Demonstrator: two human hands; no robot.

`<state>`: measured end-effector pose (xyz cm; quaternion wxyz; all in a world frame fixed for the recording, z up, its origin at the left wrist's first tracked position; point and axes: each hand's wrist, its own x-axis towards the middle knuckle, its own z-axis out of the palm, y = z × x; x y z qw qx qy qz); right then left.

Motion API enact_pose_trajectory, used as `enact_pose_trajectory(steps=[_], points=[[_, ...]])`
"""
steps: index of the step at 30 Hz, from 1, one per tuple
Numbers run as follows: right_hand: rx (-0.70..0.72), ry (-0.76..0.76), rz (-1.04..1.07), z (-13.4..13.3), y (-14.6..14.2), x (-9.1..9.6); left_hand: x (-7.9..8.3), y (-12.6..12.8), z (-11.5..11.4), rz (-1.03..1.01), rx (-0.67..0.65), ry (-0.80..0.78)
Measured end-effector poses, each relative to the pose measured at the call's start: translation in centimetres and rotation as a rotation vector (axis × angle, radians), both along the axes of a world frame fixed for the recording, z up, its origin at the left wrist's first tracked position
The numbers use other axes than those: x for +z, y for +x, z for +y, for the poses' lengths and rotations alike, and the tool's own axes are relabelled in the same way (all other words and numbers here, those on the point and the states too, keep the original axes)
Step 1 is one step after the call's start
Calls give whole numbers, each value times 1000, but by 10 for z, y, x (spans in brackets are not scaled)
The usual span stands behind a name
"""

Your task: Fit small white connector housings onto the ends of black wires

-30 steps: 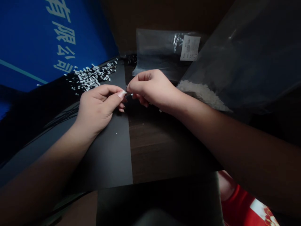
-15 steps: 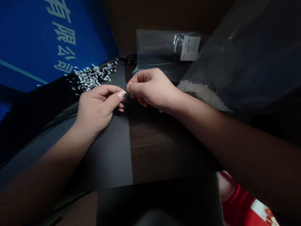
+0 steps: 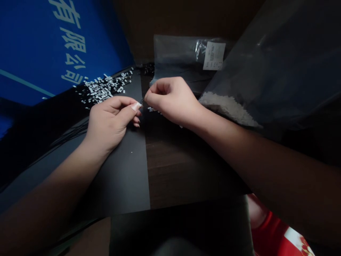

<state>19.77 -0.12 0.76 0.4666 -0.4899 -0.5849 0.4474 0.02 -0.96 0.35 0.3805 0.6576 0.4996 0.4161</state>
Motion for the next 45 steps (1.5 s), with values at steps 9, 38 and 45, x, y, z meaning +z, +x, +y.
enact_pose_trajectory(steps=[9, 38, 45], points=[[239, 356, -276, 7, 21, 4, -3, -3, 1, -31, -80, -25], [241, 639, -569, 7, 17, -10, -9, -4, 7, -66, -89, -32], [250, 645, -606, 5, 15, -9, -7, -3, 6, -49, -96, -14]])
